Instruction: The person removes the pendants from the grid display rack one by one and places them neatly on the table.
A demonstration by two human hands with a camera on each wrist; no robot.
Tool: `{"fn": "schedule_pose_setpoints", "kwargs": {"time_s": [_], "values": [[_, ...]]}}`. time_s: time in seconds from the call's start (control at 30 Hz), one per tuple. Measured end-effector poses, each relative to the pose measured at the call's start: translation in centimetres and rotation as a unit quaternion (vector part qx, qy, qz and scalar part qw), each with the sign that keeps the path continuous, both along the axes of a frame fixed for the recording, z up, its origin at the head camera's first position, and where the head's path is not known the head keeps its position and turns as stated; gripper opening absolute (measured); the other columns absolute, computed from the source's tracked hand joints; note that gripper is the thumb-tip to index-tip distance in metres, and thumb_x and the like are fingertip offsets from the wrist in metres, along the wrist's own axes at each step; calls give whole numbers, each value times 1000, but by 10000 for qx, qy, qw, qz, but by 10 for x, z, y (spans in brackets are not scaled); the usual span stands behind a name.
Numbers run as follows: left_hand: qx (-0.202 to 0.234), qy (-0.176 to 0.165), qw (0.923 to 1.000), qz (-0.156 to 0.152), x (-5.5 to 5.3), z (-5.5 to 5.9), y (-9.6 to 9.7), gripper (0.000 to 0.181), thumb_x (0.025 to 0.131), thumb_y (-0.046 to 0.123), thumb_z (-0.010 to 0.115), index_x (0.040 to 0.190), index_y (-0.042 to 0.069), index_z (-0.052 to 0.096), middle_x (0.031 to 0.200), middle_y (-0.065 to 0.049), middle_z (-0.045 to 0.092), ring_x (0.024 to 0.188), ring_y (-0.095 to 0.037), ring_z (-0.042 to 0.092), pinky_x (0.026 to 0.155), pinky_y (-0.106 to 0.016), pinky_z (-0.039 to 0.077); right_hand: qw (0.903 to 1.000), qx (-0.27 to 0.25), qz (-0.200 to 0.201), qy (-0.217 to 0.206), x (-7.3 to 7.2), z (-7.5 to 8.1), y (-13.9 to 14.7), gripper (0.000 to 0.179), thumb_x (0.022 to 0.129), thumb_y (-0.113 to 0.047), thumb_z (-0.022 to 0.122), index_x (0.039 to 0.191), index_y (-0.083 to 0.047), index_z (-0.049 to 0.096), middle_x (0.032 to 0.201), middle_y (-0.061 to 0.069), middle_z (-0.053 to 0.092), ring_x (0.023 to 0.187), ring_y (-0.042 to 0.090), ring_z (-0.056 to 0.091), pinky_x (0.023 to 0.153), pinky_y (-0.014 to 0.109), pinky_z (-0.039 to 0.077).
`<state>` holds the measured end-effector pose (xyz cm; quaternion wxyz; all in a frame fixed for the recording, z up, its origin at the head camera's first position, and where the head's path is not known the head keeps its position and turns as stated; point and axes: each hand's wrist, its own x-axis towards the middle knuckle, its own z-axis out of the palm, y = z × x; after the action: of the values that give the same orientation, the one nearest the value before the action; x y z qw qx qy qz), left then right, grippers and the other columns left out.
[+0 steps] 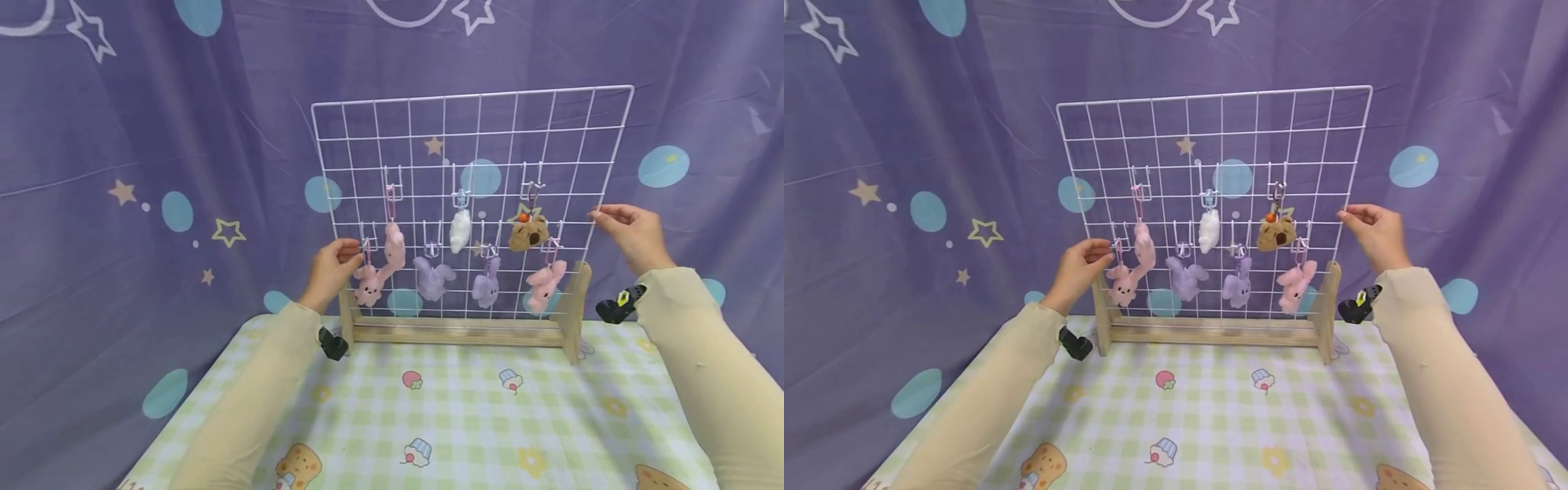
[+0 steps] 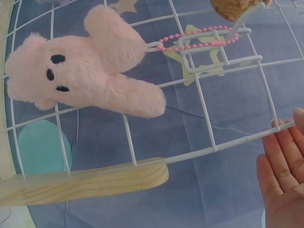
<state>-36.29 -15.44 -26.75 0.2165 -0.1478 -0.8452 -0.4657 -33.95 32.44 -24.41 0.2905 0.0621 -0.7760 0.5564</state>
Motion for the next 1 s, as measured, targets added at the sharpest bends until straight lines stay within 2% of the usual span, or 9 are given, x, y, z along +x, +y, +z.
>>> {"fn": "schedule_pose_setpoints", "kwargs": {"time_s": [0.27, 0.53, 0.8, 1.0], "values": [[98, 83, 9994, 334, -12, -3, 10, 21, 90, 10, 63, 108, -1, 65, 103, -17, 68, 93, -28, 63, 83, -37, 52, 9978, -564, 325, 115, -4, 2, 1, 16, 88, -10, 66, 81, -25, 67, 71, -23, 67, 69, -6, 63, 67, 8, 49], [192, 243, 9972, 686, -19, -7, 17, 16, 88, 10, 66, 99, -1, 67, 93, -17, 69, 83, -27, 64, 75, -34, 52, 9933, -1020, 552, -9, -5, 2, 1, 20, 86, -5, 67, 77, -22, 68, 68, -17, 67, 65, -3, 63, 65, 8, 49], [370, 388, 9914, 1194, -22, -9, 23, 15, 87, 15, 68, 92, 1, 69, 84, -14, 69, 76, -26, 63, 70, -35, 48, 9911, -1186, 600, 6, -6, 1, -2, 22, 85, -3, 68, 74, -22, 68, 67, -16, 67, 64, -3, 64, 64, 9, 50], [466, 384, 9895, 1314, -25, -10, 25, 15, 87, 16, 68, 91, 2, 69, 84, -13, 69, 76, -25, 63, 70, -33, 47, 9918, -1177, 499, 4, -4, 0, -2, 21, 85, -4, 68, 73, -22, 68, 66, -16, 67, 63, -3, 64, 63, 10, 50]]}}
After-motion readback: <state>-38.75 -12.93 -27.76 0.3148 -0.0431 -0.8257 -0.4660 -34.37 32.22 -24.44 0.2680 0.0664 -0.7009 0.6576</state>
